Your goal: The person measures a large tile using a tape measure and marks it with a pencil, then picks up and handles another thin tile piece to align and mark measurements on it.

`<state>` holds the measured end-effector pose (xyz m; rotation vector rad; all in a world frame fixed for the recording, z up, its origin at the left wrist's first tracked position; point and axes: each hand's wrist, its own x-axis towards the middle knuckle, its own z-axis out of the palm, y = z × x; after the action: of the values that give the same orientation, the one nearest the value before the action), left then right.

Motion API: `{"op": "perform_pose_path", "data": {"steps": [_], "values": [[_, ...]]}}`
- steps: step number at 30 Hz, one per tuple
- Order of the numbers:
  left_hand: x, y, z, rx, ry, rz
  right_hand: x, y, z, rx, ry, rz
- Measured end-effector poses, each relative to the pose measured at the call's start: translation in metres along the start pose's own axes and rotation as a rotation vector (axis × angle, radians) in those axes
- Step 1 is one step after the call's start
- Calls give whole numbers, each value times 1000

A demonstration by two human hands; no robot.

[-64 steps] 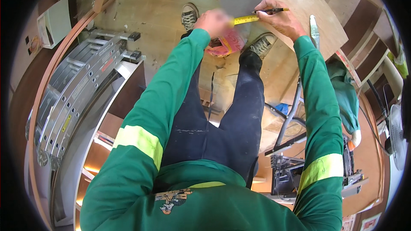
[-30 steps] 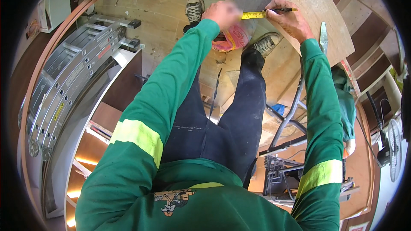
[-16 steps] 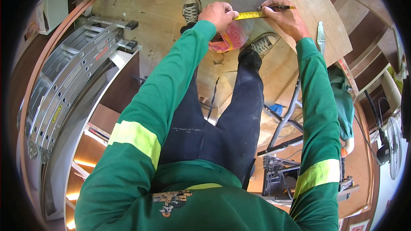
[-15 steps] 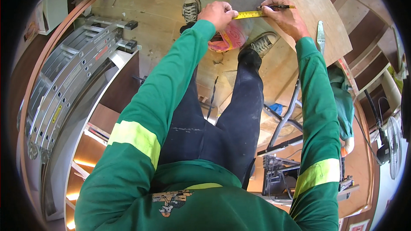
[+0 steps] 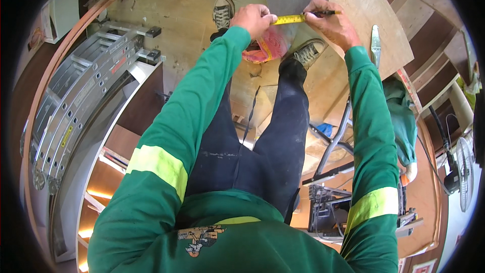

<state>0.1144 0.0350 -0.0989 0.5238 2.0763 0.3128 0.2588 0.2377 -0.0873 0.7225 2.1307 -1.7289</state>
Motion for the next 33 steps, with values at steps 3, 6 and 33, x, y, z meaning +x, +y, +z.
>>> {"op": "perform_pose_path", "data": {"steps": [3, 6, 33], "values": [[1, 2, -5, 14, -76, -61, 1, -4, -3, 63, 11, 37], [4, -1, 0, -43, -102, -41, -13, 2, -12, 388, 309, -28], [-127, 20, 114, -964, -164, -266, -181, -43, 153, 826, 558, 464]]}}
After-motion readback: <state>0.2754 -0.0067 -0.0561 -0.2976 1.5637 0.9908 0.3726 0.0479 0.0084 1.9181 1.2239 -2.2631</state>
